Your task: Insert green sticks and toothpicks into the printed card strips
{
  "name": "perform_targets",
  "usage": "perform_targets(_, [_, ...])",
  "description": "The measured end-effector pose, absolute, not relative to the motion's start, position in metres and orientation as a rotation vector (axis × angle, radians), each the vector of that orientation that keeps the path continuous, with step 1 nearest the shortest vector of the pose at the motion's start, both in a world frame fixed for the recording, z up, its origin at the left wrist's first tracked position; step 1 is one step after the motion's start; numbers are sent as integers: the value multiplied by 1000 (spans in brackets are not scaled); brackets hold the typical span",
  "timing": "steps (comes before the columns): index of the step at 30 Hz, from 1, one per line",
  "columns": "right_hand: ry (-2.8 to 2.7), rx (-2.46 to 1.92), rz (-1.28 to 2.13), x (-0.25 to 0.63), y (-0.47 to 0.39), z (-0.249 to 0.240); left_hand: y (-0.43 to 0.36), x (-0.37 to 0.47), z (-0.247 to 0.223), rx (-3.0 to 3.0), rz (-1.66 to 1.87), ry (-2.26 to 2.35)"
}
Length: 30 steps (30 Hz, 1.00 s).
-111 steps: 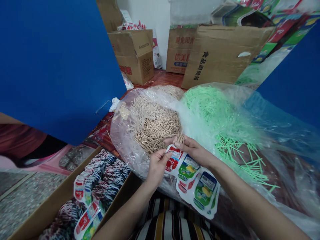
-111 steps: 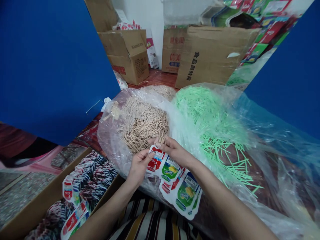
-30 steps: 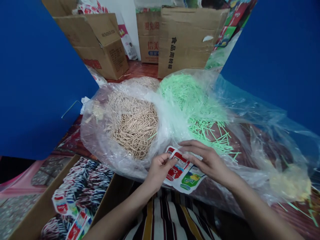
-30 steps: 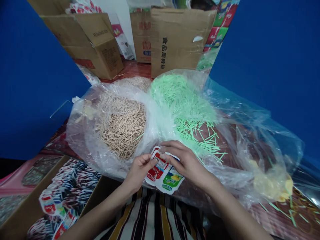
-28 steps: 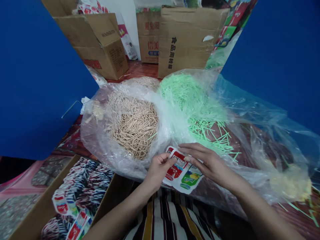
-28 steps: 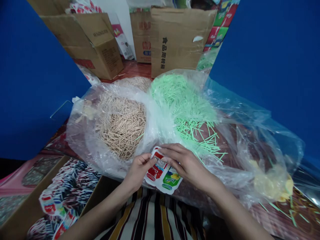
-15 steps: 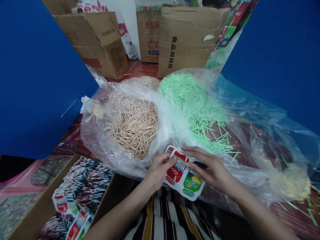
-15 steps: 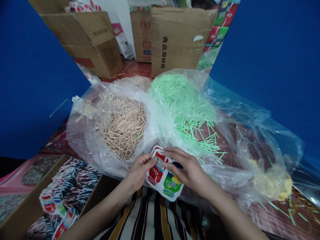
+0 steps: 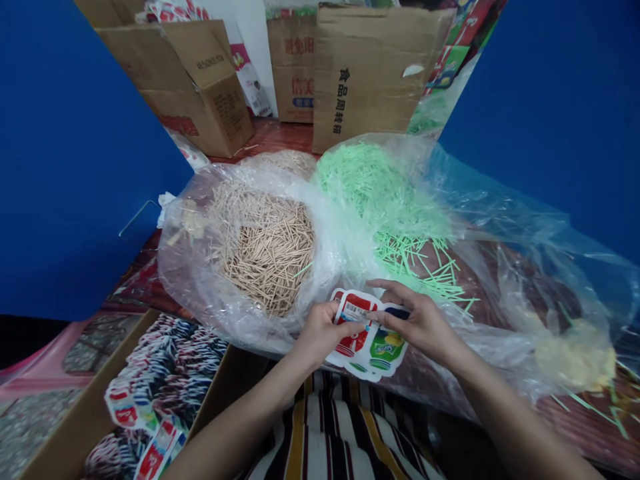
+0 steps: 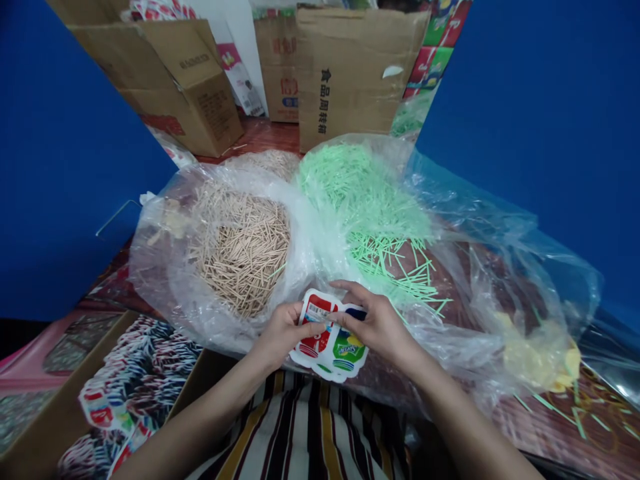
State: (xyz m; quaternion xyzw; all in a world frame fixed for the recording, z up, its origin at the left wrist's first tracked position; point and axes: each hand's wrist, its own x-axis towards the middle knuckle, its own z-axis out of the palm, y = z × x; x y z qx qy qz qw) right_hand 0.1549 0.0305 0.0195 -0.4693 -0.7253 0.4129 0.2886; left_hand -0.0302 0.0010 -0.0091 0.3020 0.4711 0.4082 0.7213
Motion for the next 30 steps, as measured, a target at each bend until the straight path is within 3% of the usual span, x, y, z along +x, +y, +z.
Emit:
perform_targets(4, [-2006, -1231, 1126, 157, 30, 17, 3, -27, -12, 881, 1022, 1139])
perform_targets(13, [-2312, -794, 176, 171, 18, 9, 7, -37, -16, 1683, 1547, 1174])
perform_targets(18, [-2392, -662, -96, 184, 10, 5, 5, -47, -20, 2243, 1761, 1087])
perform_targets(30, [-2378, -652, -101, 192, 3, 5, 0, -45, -16, 2353, 1781, 1151])
